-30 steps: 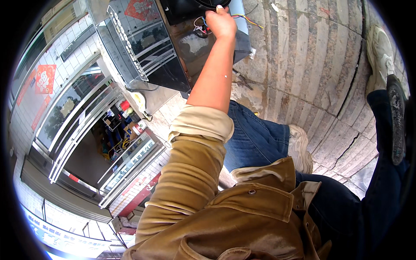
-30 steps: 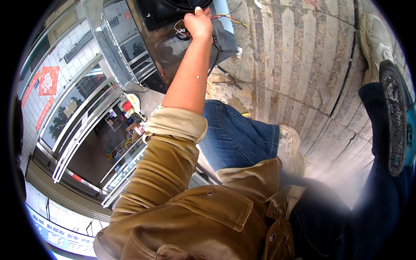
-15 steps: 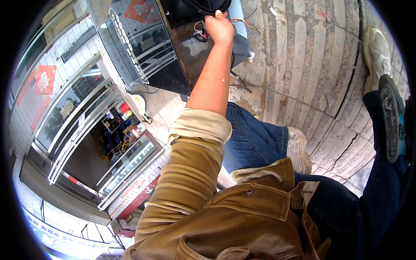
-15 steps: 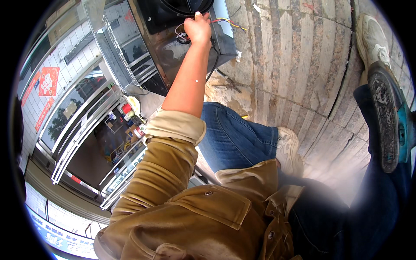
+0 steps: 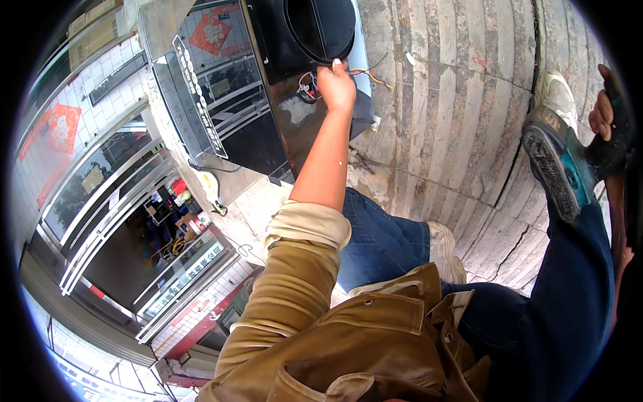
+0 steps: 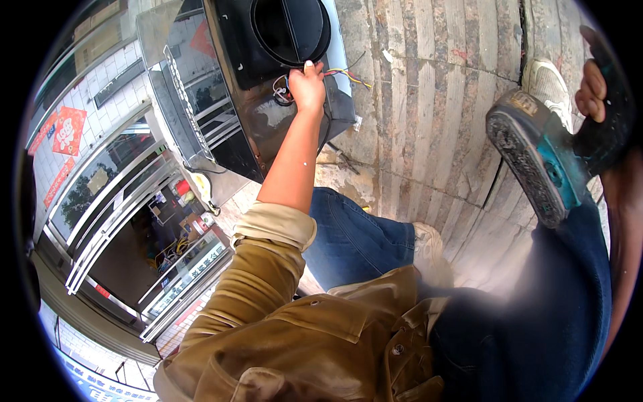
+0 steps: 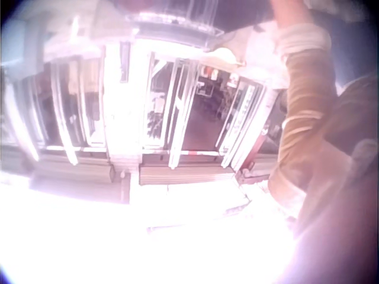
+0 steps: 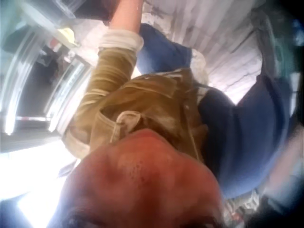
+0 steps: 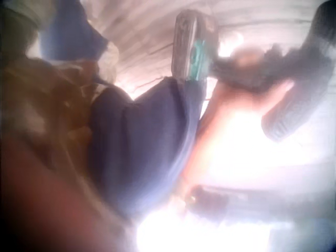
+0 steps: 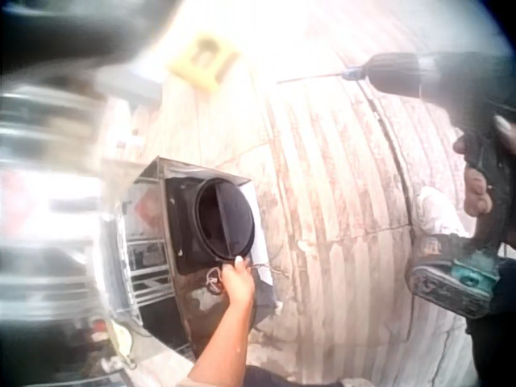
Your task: The person kneels on the ground and uses a cordless drill to install a black circular electrical fixture into a wall cavity. They align the fixture, insert screws, and tighten them to secure the unit.
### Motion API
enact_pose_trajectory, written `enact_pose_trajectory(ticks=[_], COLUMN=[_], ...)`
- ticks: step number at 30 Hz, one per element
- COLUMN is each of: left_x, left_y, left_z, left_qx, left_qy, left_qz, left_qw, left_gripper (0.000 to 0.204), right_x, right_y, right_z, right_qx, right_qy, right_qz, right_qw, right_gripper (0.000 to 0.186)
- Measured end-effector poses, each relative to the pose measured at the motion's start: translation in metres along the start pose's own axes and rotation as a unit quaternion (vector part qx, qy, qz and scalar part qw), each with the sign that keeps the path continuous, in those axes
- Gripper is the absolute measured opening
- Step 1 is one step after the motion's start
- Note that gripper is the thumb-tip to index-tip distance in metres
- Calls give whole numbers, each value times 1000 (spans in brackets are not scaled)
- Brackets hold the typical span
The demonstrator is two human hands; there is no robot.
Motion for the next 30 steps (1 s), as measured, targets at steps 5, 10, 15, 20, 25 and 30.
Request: enact_pose_trajectory(ticks=[5, 10, 15, 20, 25, 30], left_x=[-3, -5, -5, -5, -8, -11], left_y=[17, 9, 16, 15, 18, 20], left_z=[-4, -7, -4, 3, 19, 28], left_qx=[11, -1, 17, 1, 44, 60], left_qy=[14, 4, 28, 62, 159, 223], left_qz=[13, 63, 39, 39, -26, -40], left_qw=[1000, 998, 999, 997, 986, 972], left_gripper=[27, 21, 21, 20, 29, 28], right_x=[44, 94, 138, 169, 193, 213], right_y=[-16, -40, -49, -39, -36, -43], right_z=[35, 73, 111, 138, 161, 176], right_qx=[95, 135, 181, 226, 259, 258], right_qy=[-67, -180, -280, -351, -384, -409], right_qz=[-36, -56, -60, -71, -51, -65], right_qw=[993, 973, 941, 906, 885, 873], right_gripper=[50, 42, 35, 41, 41, 38])
Point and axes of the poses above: each hand's wrist, its own x-axis towards the middle knuckle, its own y-axis out of the back of the hand, z = x × y, the point moved 3 cm from there along x, towards the middle knuckle, and after that the axes turned 5 degrees about x, right-handed, at the moved point
